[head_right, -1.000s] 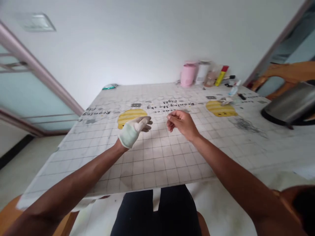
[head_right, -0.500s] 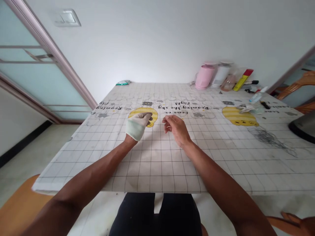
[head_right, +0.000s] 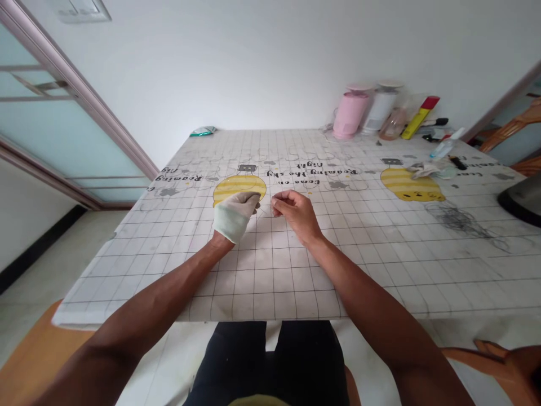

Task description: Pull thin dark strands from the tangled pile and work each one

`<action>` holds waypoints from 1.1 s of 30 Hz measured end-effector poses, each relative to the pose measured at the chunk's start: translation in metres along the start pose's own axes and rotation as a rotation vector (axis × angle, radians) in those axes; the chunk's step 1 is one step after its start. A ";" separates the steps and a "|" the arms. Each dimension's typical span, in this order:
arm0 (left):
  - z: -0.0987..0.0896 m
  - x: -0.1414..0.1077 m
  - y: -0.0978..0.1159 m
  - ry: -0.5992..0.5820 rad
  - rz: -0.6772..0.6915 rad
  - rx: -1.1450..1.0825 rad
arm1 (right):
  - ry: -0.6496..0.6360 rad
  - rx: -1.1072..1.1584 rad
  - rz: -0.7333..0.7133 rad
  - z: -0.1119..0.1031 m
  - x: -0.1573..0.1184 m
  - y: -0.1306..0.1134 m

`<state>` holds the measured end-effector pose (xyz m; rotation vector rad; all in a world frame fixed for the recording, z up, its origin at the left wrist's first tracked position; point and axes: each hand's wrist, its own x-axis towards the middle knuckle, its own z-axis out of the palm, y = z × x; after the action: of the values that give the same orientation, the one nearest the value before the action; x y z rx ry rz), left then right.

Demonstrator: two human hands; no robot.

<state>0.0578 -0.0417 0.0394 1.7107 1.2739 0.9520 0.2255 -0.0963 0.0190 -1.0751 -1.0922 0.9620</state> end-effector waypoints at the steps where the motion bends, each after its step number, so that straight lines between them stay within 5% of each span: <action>1: 0.000 -0.001 0.000 -0.003 -0.002 0.011 | 0.004 0.010 0.013 0.000 -0.001 -0.001; 5: 0.001 -0.004 0.000 -0.037 -0.017 0.064 | 0.077 -0.147 -0.048 -0.002 -0.001 0.001; 9: 0.005 -0.008 -0.001 -0.099 -0.010 0.133 | 0.207 -0.547 -0.303 -0.010 0.001 0.009; 15: 0.006 -0.014 0.005 -0.222 0.006 0.239 | 0.205 -0.873 -0.545 -0.017 0.002 0.017; 27: 0.013 -0.020 0.007 -0.282 0.000 0.282 | 0.091 -1.118 -0.650 -0.021 0.001 0.023; 33: 0.024 -0.022 -0.004 -0.286 0.025 0.352 | 0.087 -1.046 -0.592 -0.016 0.003 0.024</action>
<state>0.0736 -0.0662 0.0236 2.0504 1.2817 0.4894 0.2404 -0.0913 -0.0053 -1.4414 -1.7628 -0.2018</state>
